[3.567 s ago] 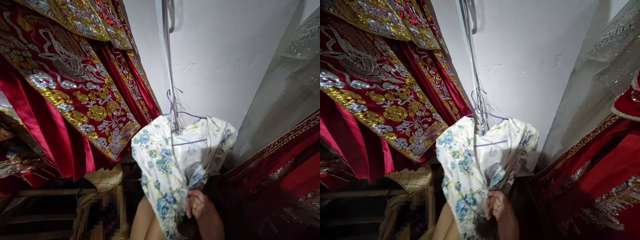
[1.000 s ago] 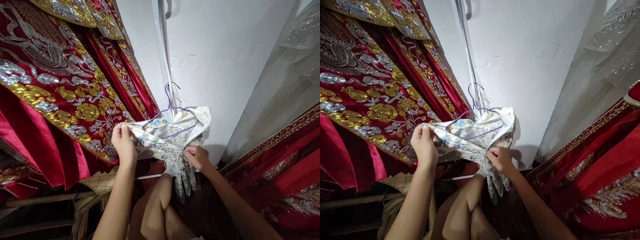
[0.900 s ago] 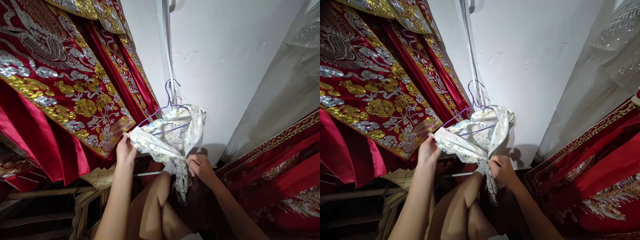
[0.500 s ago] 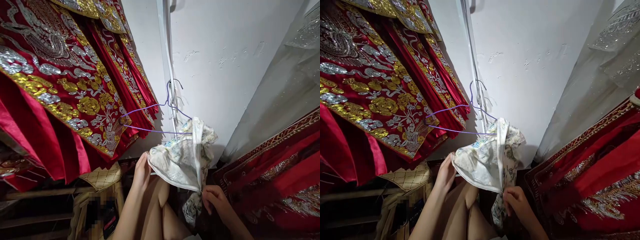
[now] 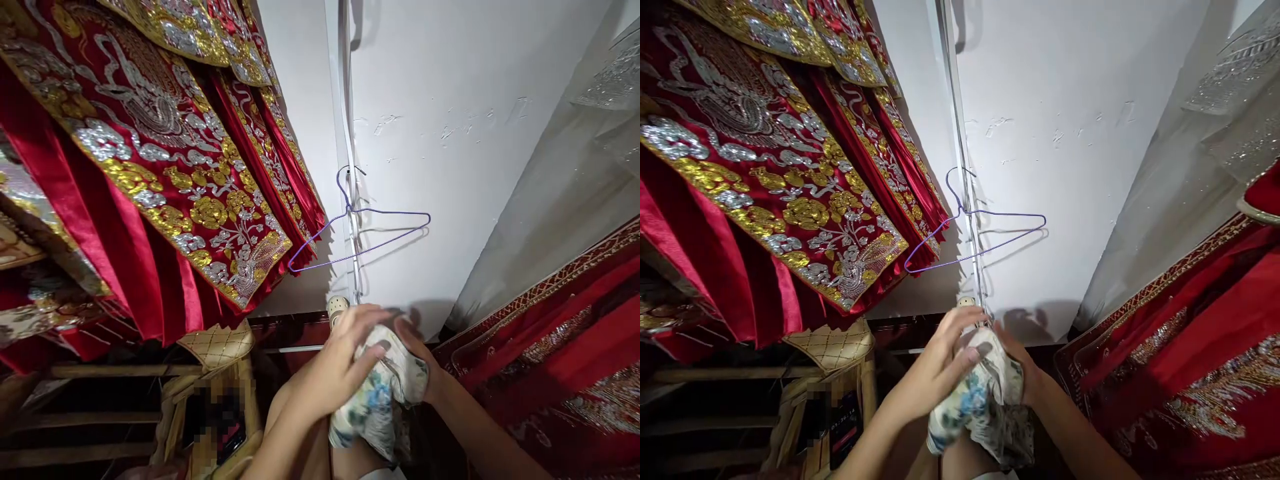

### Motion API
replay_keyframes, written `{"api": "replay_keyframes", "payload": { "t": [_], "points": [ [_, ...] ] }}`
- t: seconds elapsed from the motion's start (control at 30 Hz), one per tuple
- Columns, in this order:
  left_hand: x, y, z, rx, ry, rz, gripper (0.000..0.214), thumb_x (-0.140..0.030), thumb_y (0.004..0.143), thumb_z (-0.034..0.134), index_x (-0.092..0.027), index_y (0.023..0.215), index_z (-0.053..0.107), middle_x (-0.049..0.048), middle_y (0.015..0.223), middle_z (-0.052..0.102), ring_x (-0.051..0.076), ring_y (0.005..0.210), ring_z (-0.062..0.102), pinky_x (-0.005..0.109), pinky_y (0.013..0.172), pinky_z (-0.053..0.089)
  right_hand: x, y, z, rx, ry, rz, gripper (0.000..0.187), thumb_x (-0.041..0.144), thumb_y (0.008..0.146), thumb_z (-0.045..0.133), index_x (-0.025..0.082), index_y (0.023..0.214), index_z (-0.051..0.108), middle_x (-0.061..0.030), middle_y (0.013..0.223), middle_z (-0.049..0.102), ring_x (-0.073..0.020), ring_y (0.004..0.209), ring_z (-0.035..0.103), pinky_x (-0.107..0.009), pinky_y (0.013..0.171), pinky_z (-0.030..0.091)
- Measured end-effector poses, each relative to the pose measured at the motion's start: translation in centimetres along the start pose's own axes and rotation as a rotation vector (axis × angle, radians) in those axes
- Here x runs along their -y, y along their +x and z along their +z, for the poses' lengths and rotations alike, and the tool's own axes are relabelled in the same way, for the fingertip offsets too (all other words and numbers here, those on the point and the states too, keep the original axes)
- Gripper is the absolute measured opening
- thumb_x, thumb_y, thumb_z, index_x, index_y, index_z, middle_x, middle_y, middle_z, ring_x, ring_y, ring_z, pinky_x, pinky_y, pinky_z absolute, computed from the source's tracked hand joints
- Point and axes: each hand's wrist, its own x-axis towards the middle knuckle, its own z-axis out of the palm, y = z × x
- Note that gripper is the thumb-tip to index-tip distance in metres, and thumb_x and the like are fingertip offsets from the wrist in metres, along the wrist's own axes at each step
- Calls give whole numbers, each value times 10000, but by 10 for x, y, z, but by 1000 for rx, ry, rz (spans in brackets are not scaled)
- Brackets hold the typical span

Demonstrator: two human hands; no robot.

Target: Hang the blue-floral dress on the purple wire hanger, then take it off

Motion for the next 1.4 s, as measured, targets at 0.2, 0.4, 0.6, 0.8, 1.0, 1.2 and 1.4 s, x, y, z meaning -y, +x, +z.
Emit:
{"api": "replay_keyframes", "payload": {
  "t": [0.2, 0.4, 0.6, 0.8, 1.0, 1.2, 1.4],
  "points": [
    [54, -17, -7, 234, 4, -281, 703, -683, 998, 187, -166, 900, 652, 70, 845, 634, 225, 832, 580, 325, 762, 473, 62, 16, -19, 174, -349, 74, 67, 204, 661, 666, 183, 622, 616, 15, 623, 567, -143, 604, 496, -243, 573, 389],
    [62, -31, -46, 84, 319, -417, 402, -530, 928, 532, -177, 739, 561, -7, 679, 539, 161, 662, 485, 261, 647, 337, 66, 72, -61, -374, -606, -221, 631, 226, 786, 621, 248, 1414, 556, 15, 784, 665, -123, 523, 469, -235, 544, 390],
    [17, -46, -49, 224, -331, -435, 506, -664, 865, 571, -173, 759, 511, -16, 703, 431, 131, 664, 379, 248, 607, 321, 34, 123, -76, -330, -666, -283, 634, 193, 760, 596, 228, 1393, 600, -28, 795, 707, -199, 663, 600, -281, 663, 453],
    [7, -61, -35, 295, 196, -317, 496, -534, 991, 425, -190, 640, 489, -16, 615, 442, 150, 641, 440, 336, 815, 456, 8, 99, -98, -222, -737, -271, 657, 155, 725, 551, 202, 1378, 600, 39, 625, 587, -171, 577, 515, -271, 612, 401],
    [60, -45, -59, 159, 855, -677, 226, -305, 926, 540, -186, 989, 722, 184, 1083, 736, 372, 1086, 654, 753, 1104, 191, 24, 71, -110, -242, -882, -302, 479, 165, 691, 544, 204, 1147, 685, 44, 626, 520, -151, 551, 454, -260, 569, 334],
    [62, -7, -88, -137, 758, -313, 201, -246, 925, 502, -173, 1002, 672, 159, 1205, 646, 303, 1199, 565, 542, 1090, 395, 36, 55, -117, -336, -739, -360, 384, 123, 618, 499, 203, 964, 648, -12, 749, 684, -190, 694, 569, -267, 634, 389],
    [40, 30, -103, -388, 463, -95, 179, -257, 863, 517, -181, 728, 607, 63, 916, 649, 225, 911, 608, 340, 860, 480, 41, 58, -116, -394, -591, -444, 112, 145, 646, 496, 216, 729, 524, 32, 636, 549, -152, 647, 485, -250, 606, 343]
  ]
}}
